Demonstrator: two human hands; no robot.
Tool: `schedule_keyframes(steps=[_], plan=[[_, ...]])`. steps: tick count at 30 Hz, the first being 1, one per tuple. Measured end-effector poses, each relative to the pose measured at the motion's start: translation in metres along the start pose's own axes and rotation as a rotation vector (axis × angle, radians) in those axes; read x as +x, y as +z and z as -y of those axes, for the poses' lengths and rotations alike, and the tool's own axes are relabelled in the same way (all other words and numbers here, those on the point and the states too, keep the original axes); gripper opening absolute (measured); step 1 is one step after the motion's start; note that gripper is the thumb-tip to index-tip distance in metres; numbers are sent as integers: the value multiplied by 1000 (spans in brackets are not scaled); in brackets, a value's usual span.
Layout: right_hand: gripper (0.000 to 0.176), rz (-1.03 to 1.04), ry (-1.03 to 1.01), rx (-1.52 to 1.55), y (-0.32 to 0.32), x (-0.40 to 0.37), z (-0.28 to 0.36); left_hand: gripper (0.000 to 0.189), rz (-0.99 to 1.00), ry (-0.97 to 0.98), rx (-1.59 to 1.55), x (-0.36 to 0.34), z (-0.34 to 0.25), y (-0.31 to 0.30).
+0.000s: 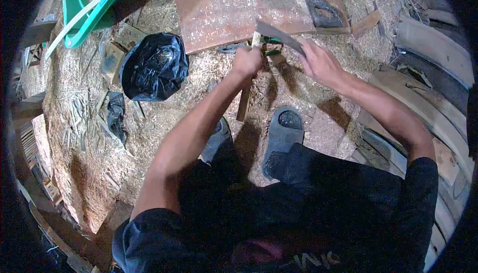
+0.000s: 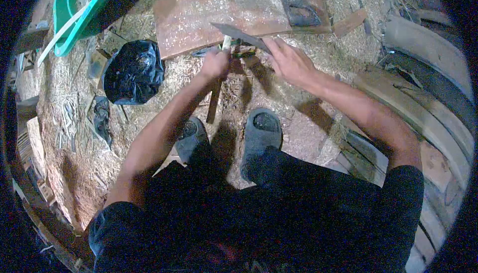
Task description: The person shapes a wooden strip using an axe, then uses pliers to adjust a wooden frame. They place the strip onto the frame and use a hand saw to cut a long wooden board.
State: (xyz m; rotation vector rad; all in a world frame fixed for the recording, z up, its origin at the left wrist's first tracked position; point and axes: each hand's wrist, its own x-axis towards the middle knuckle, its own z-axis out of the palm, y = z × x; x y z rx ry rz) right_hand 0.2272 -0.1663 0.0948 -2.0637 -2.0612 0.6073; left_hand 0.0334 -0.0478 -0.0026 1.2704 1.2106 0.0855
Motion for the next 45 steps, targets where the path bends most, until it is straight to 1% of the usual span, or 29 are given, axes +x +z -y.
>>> schedule_keyframes(steps=[1, 2, 4, 7, 10, 12, 13, 15, 16, 18, 19, 22, 25, 28, 31, 34, 37, 38, 41, 42, 44, 45], plan=[[54, 5, 23, 27, -1, 0, 4, 49, 17, -2, -11, -4, -2, -2], [53, -6, 0, -1, 2, 0, 4, 49, 1, 51, -6, -4, -1, -2], [50, -32, -42, -59, 6, 2, 3, 46, -34, 60, 54, -1, 1, -1], [46, 68, 28, -79, -2, 6, 5, 46, -51, 41, 51, -5, -6, -3], [51, -51, -26, -1, -7, 10, 8, 47, -1, 35, 60, -3, -4, -6], [52, -51, -24, 19, -4, 12, 8, 47, 25, 17, 83, -1, -3, -7], [53, -56, -22, 27, -5, 13, 9, 47, -3, 58, 82, 1, 0, -6], [53, 65, 52, -15, 0, 13, 10, 48, -62, 147, 78, -2, -4, -5], [53, 122, 91, -39, -1, 13, 9, 47, -43, 88, 52, -6, -11, -7], [55, 74, 65, -3, -8, 14, 6, 45, -6, -38, -1, -19, -21, -9], [56, 55, 52, 17, -9, 14, 6, 44, 14, -11, -21, -13, -18, -9], [49, -116, -64, 135, -3, 18, 2, 45, 66, 32, -53, -4, -2, -6], [48, -26, -8, 149, -10, 15, 9, 45, 43, 43, 11, -1, -1, -6], [48, 103, 44, 37, -8, 16, 10, 46, 10, 96, 26, -1, 2, -6], [48, 175, 159, 106, -17, 20, 12, 53, 13, 59, 8, -6, -2, -7], [48, 18, 74, 145, -24, 20, 18, 52, 11, 83, -14, 2, 8, -2], [48, 57, 64, 139, -13, 16, 17, 52, 38, 56, -46, 3, 11, -1], [48, 157, 103, 107, -13, 15, 16, 51, -17, 77, 15, 3, 11, 1], [46, 96, 55, 87, -14, 14, 11, 48, -40, 137, 48, -16, -5, -3], [46, 56, 52, 102, -12, 14, 10, 45, 6, 42, 23, -18, -9, -4], [46, -12, 45, 140, -7, 13, 11, 44, 28, 65, -28, -11, 7, -1], [47, -9, 49, 161, -7, 14, 12, 44, 36, 87, -54, -8, 8, -1]])
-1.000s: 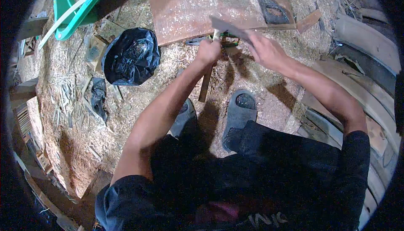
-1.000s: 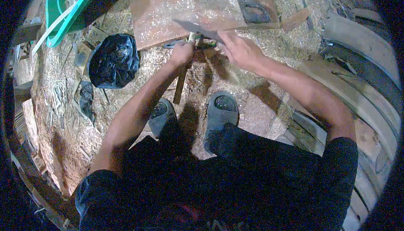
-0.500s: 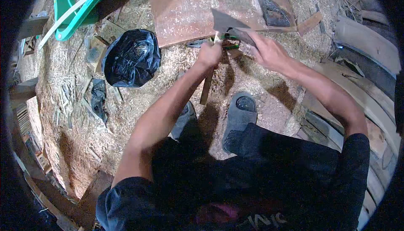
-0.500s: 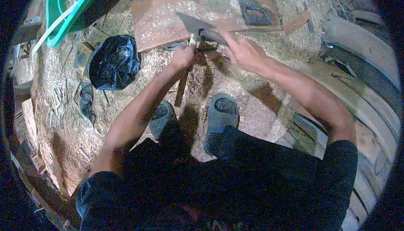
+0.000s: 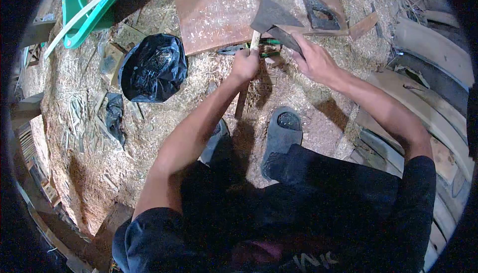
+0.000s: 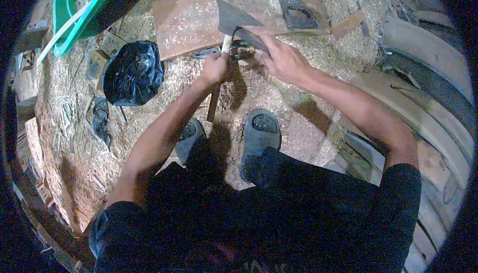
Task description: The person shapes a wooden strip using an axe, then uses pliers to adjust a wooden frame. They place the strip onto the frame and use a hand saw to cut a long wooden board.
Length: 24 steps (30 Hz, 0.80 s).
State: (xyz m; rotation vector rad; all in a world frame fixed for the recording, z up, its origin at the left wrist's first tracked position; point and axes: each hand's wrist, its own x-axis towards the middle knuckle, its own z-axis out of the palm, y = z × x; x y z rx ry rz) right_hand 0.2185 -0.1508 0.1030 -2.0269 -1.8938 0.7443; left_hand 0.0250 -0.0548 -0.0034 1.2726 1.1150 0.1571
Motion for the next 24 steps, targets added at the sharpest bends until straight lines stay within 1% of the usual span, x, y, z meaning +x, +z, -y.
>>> schedule_keyframes(steps=[1, 2, 4, 5, 8, 10, 11, 14, 17, 20, 21, 24], plan=[[48, 2, 9, 21, 1, 0, 1, 43, 5, 2, -7, 1, 2, 0], [49, 4, 17, 43, 1, -1, 3, 45, -25, 46, 10, 0, 4, 2], [50, 7, -20, -36, 5, -3, -1, 50, -94, 144, 48, 0, 4, 4], [51, 10, -39, -76, 7, -2, -3, 50, -96, 125, 51, 2, 3, 4], [50, 40, 9, -69, 6, -2, -3, 50, -80, 61, 44, 1, 5, 5], [49, -4, -19, -14, -3, -1, 13, 50, -55, 39, 24, 2, 3, 4], [49, -31, -33, 12, -7, -1, 19, 50, -15, -3, -46, -1, 0, 4], [51, 142, 48, -71, 11, -1, -8, 49, -62, 87, 16, 8, 11, 8], [47, 18, -67, -114, 10, -6, -13, 49, -117, 159, 108, 6, 13, 10], [49, 48, 82, -37, 0, -4, 0, 49, -45, 16, -118, 2, 9, 11], [49, 58, 100, 4, -1, -5, 1, 49, -84, 109, -34, 3, 11, 11], [48, -2, -24, -84, 10, -8, -11, 49, -67, 73, -24, 3, 7, 10]])
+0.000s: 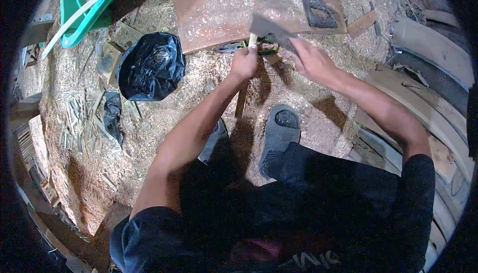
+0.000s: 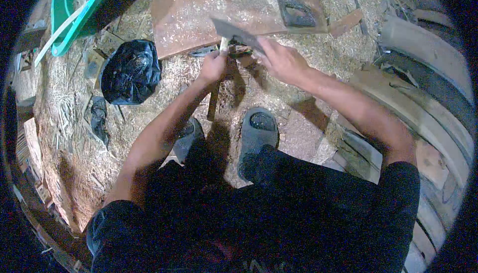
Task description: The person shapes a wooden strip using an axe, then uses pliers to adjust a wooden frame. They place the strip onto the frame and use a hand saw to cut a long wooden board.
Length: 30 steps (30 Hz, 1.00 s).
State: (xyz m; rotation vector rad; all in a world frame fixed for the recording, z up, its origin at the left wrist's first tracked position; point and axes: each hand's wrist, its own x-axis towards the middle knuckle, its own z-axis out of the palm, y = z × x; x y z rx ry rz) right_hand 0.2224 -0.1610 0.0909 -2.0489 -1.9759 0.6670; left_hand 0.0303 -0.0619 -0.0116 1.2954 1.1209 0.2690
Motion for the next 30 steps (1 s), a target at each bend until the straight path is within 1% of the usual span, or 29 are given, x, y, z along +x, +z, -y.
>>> schedule_keyframes(steps=[3, 6, 7, 9, 10, 11, 12, 13, 14, 15, 16, 17, 18, 20, 21, 24, 25, 28, 30], plan=[[50, 85, -12, -64, -10, 0, 5, 49, -41, 34, 71, -9, -10, -1], [46, 68, 82, 83, -16, 5, 16, 48, -2, -45, 12, 1, 2, 1], [46, 44, 64, 84, -15, 4, 18, 49, -17, -15, -70, -2, 2, 3], [45, -20, 25, 78, -17, 4, 19, 49, 2, -8, -53, 1, 10, 4], [46, 39, 26, 31, -13, 4, 14, 49, 9, 3, -44, 0, 1, 1], [47, 95, 28, -16, -4, 2, 5, 48, -13, 26, 32, -6, -6, -1], [48, 150, 31, -64, -3, 2, 3, 47, -25, 47, 51, -5, -4, -1], [44, 96, -49, -77, -4, 0, 1, 46, -37, 66, 70, -3, -1, 0], [43, 49, -68, -63, -3, 0, -2, 46, -51, 80, 86, -2, 3, 1], [43, 9, -85, -46, -4, 2, 0, 46, -44, 70, 72, -5, -1, 0], [43, -23, -96, -20, -3, -1, 4, 46, -23, 6, -30, -8, -3, 1], [45, -19, -73, 61, -3, -1, 6, 46, -3, -62, -131, -11, -6, 3], [46, 5, -41, 68, -5, -1, 10, 47, 14, -117, -233, -10, -9, 3], [49, 41, 21, 74, -10, 0, 17, 46, -5, -52, -116, -13, -12, 1], [49, 51, 16, 100, 6, -1, 1, 45, 4, -30, -73, -8, -2, 1], [47, 46, -16, 60, 1, -6, -1, 44, -9, 71, 39, -1, 2, -1], [43, 2, 25, 79, 0, -8, 2, 44, -21, 100, 70, -1, 5, -1], [46, -33, 93, 252, -6, -7, 4, 47, 115, -153, -175, 5, 11, 3], [40, -57, 157, 295, -1, -10, 5, 46, 108, -162, -141, 3, 4, 2]])
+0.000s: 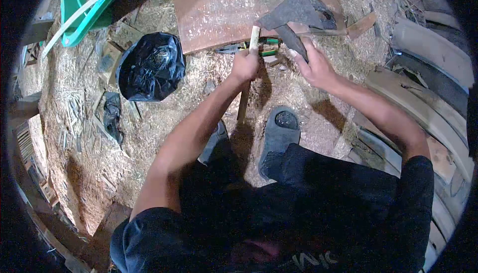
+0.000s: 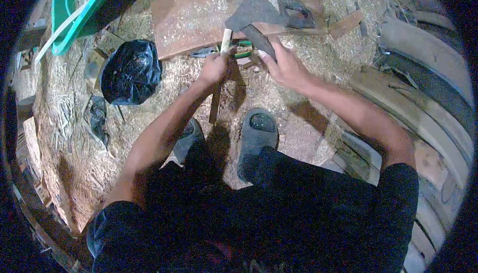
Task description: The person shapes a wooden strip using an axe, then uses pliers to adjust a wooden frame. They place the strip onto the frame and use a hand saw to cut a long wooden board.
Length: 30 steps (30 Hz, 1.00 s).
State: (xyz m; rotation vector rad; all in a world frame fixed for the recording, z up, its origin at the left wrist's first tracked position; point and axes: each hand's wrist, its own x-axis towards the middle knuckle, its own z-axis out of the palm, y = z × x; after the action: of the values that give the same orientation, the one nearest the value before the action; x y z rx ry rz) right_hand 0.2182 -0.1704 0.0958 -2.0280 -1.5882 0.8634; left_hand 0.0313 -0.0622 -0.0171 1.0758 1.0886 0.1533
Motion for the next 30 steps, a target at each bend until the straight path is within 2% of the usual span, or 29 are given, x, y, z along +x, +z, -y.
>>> schedule_keyframes(steps=[2, 3, 6, 8, 9, 12, 13, 16, 17, 19, 20, 25, 28, 29, 30], plan=[[38, -14, 66, 93, 9, -1, 3, 44, -15, -7, 36, -7, -12, -3], [38, -30, 27, 71, 16, 0, -10, 44, -31, -22, 56, -13, -20, -3], [37, 27, 78, 30, 12, 2, -9, 45, -43, -47, 111, -22, -34, -6], [39, 8, -26, 35, 13, 4, -10, 46, 9, -18, 141, -21, -35, -9], [40, -8, -83, 34, 12, 5, -9, 44, -27, -24, 146, -25, -39, -7], [45, 149, 19, -143, 5, 6, 2, 44, 25, 0, 81, -8, -22, -11], [49, 159, -35, -163, 1, 8, 4, 44, 0, 57, 209, -9, -24, -14], [49, 141, 88, -109, -4, 11, 15, 44, 45, -165, 49, -18, -37, -12], [49, 106, 60, -71, 0, 7, 13, 45, -5, -106, 116, -7, -24, -11], [49, 13, -13, -10, 0, 11, 6, 46, 19, 11, 322, 4, -18, -17], [50, 61, -2, -58, 1, 11, 4, 47, 32, 67, 426, 7, -14, -19], [49, 215, -51, -246, -11, 17, 9, 47, -45, -52, 307, -15, -36, -13], [50, 126, -73, -89, -11, 16, 12, 48, 17, -33, 307, -12, -24, -16], [49, 28, -185, -146, -10, 16, 15, 49, 10, -32, 295, -8, -19, -16], [49, 50, -160, -179, -9, 17, 12, 49, 4, -23, 287, -8, -28, -16]])
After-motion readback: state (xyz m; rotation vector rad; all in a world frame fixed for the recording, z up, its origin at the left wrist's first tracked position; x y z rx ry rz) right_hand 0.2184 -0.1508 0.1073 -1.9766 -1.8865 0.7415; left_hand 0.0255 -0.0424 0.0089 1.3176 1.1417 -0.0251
